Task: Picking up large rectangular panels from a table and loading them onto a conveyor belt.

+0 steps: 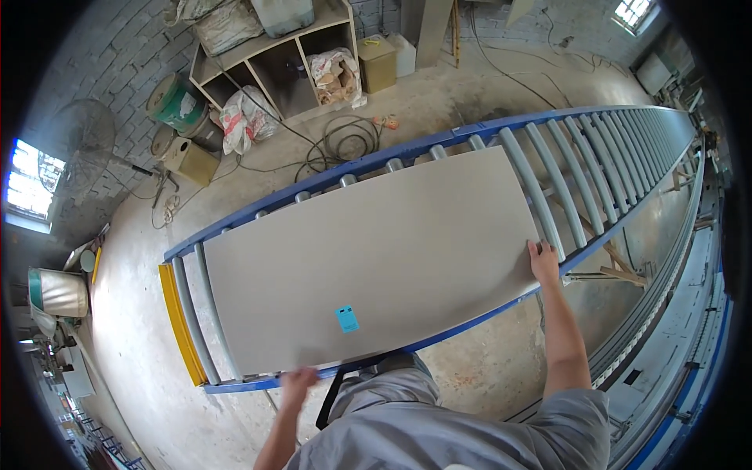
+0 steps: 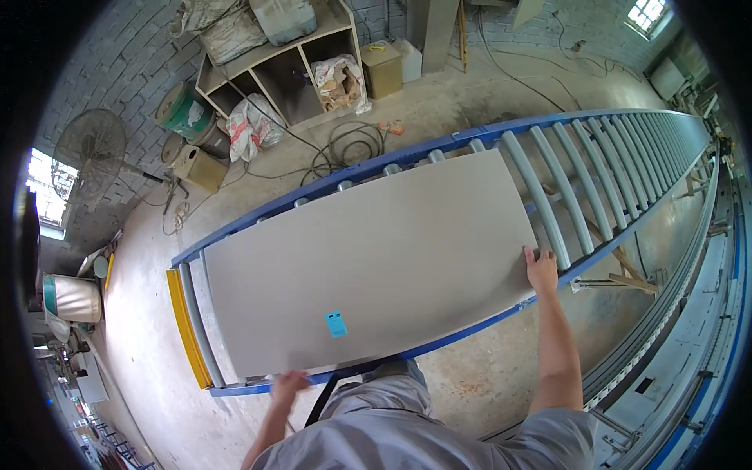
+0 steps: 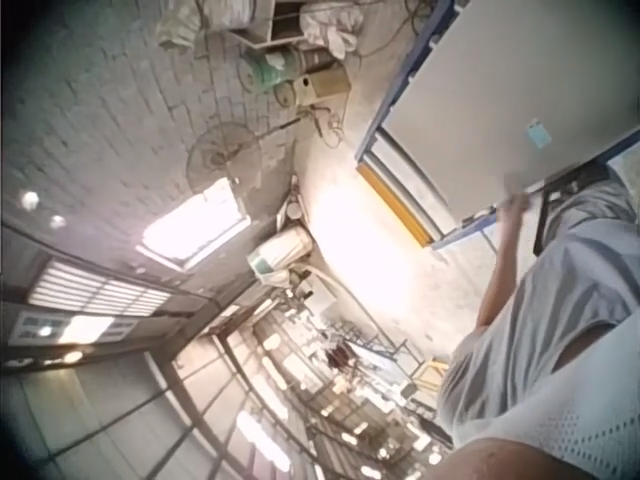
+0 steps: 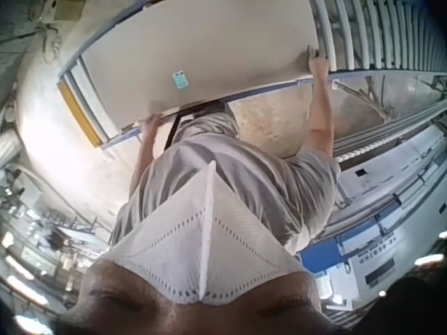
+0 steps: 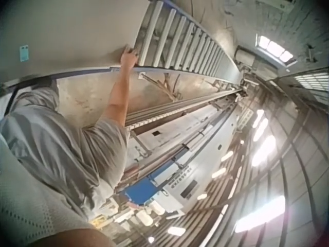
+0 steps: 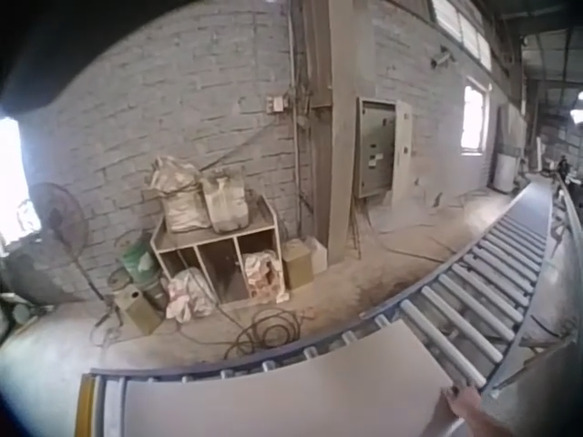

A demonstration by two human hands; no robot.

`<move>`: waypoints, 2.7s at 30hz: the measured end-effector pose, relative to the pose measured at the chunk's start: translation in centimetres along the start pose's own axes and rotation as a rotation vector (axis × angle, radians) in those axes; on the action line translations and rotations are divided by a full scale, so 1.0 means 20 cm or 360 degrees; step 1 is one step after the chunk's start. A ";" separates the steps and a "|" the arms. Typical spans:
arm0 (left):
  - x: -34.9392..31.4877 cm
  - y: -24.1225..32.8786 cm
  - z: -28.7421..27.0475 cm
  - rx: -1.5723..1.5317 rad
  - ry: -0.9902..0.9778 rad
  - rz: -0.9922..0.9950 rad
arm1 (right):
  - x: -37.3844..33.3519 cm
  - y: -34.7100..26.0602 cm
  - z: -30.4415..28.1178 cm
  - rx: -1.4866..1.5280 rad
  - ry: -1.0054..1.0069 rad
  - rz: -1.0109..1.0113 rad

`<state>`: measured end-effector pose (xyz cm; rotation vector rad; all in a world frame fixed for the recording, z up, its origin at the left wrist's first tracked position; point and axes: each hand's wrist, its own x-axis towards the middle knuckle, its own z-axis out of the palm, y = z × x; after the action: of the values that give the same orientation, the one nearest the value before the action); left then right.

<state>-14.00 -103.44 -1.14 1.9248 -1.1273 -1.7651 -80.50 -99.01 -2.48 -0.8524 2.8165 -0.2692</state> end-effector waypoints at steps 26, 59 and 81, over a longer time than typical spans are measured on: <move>0.47 -0.07 -0.78 0.0354 0.0386 0.0126 | -2.93 0.04 -0.07 0.1469 0.0980 0.0567; -2.43 -1.33 1.86 0.1342 -0.2145 0.3037 | -5.38 2.10 0.04 0.1499 0.2372 0.2065; -3.20 -1.90 3.49 0.1717 -0.3273 0.1801 | -5.59 2.74 -0.15 0.0583 0.2197 0.3261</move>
<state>-62.53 -13.72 4.02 -1.4967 -2.8693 -1.7673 -18.59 9.02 2.07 2.9366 2.3222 -0.9903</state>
